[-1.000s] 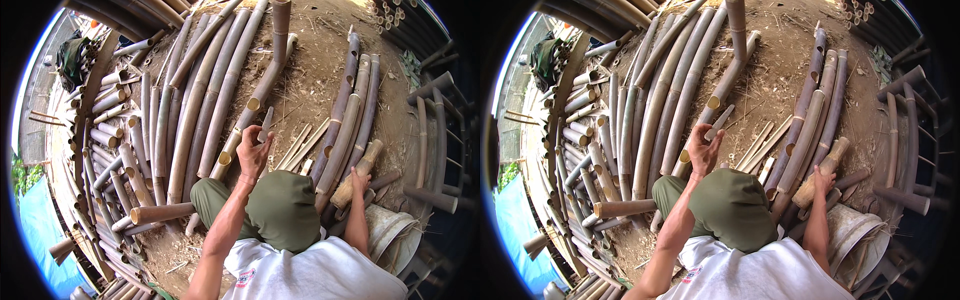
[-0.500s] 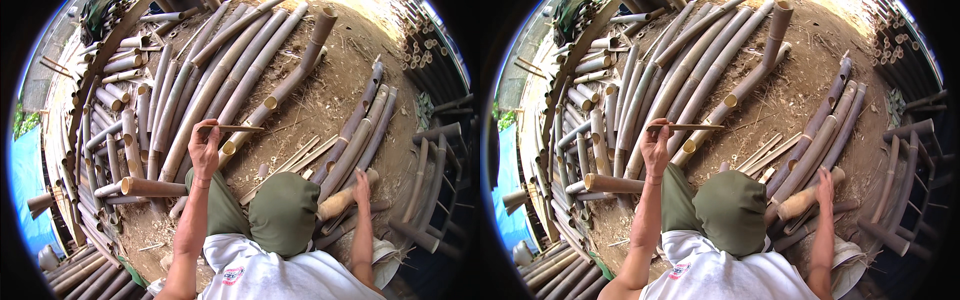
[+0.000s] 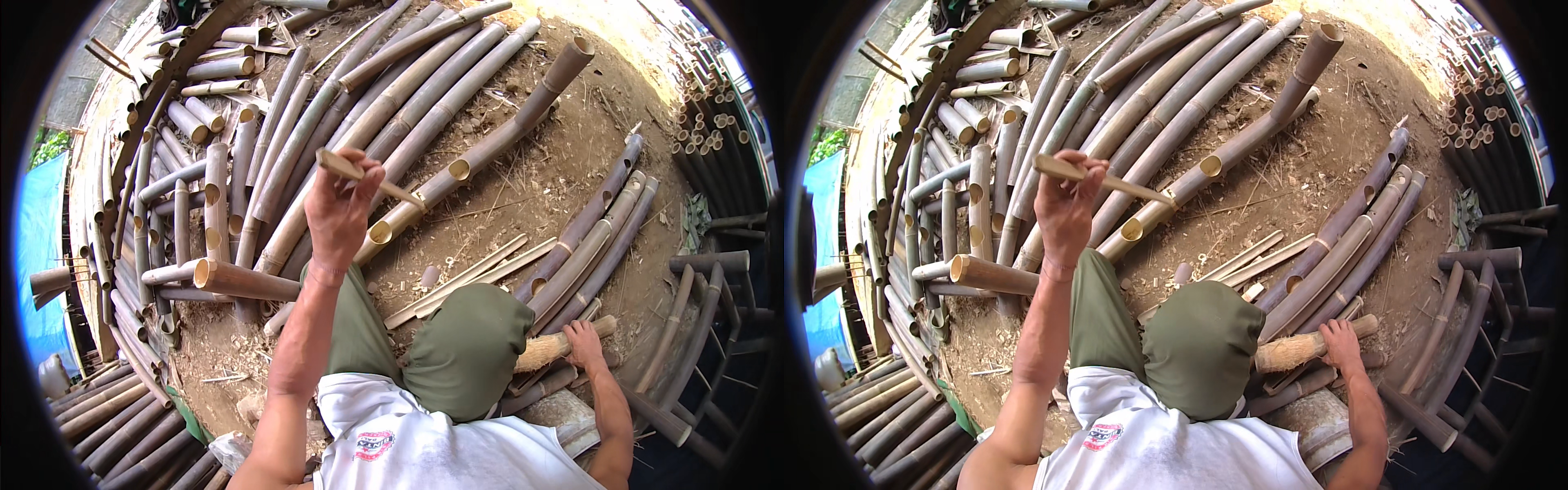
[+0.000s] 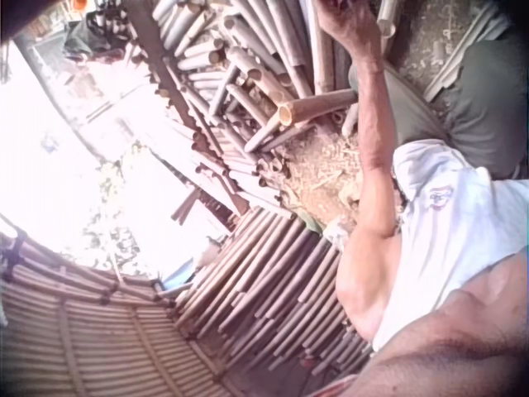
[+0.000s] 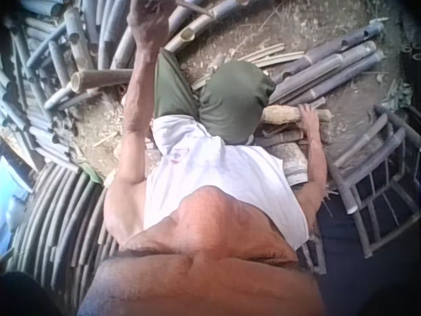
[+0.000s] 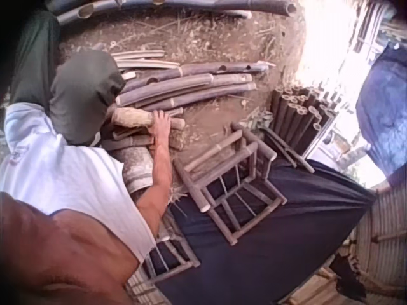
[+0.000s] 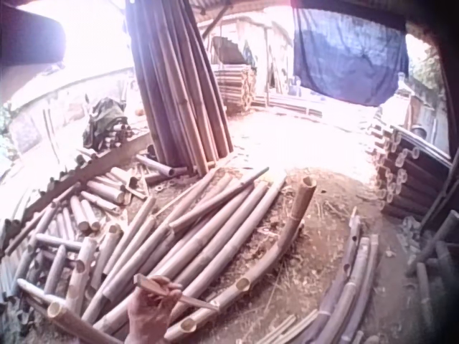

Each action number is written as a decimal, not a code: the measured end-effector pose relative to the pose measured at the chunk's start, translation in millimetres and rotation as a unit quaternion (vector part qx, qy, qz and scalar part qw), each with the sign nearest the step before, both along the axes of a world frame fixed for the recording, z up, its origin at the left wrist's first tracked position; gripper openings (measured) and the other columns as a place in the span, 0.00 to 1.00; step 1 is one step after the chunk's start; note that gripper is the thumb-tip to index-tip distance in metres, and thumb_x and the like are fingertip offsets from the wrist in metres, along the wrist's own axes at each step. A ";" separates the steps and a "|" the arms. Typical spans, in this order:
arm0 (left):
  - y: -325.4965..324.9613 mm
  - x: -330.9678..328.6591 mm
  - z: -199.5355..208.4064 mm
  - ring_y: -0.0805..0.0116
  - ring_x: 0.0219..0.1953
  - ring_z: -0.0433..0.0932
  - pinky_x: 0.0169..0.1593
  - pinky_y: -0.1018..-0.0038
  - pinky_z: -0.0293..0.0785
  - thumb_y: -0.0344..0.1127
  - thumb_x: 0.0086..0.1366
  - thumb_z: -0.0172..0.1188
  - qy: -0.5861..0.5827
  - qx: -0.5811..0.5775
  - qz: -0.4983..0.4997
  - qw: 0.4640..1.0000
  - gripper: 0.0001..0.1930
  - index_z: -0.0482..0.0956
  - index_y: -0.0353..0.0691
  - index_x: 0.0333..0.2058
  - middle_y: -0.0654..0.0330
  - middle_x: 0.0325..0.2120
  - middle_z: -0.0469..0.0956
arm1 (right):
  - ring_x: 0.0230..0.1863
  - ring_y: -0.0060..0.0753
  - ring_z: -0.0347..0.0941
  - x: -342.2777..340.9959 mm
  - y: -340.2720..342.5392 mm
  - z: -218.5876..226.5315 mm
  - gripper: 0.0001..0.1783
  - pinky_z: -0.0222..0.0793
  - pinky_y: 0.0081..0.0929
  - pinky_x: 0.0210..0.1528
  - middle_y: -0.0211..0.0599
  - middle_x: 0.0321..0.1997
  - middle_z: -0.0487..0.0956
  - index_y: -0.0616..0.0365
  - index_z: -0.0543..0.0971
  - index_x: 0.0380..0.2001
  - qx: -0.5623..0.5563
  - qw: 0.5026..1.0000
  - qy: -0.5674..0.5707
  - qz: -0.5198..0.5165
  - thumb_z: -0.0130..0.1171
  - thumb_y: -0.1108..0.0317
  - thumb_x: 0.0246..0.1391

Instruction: The person sits on the ground and assembles a bamboo chair frame. They select bamboo poles, fit them into pre-drilled holes, and use a wooden mallet to hammer the joints together. The person also uses a thin bamboo stick to clear debris from the joints during assembly.

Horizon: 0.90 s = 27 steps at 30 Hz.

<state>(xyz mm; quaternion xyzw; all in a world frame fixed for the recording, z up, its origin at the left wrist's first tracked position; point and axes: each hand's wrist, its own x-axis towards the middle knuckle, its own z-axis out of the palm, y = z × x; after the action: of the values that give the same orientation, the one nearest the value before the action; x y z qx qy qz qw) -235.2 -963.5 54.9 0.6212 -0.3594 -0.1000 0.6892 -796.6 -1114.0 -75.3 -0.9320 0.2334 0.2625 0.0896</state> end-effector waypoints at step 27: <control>-62.6 5.4 -53.0 0.77 0.32 0.83 0.35 0.77 0.79 0.39 0.61 0.72 -0.085 0.186 0.059 0.977 0.14 0.82 0.36 0.40 0.62 0.28 0.85 | 0.42 0.42 0.77 385.2 -57.9 272.9 0.57 0.82 0.38 0.46 0.40 0.41 0.75 0.36 0.58 0.72 -0.218 0.894 -0.363 0.144 0.77 0.63 0.39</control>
<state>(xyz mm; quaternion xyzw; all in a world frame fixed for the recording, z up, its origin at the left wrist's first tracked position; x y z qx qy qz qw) -229.8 -1026.1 2.0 0.7649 -0.3543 -0.0708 0.5333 -411.4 -1171.9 197.5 -0.9820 0.0991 -0.1417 -0.0765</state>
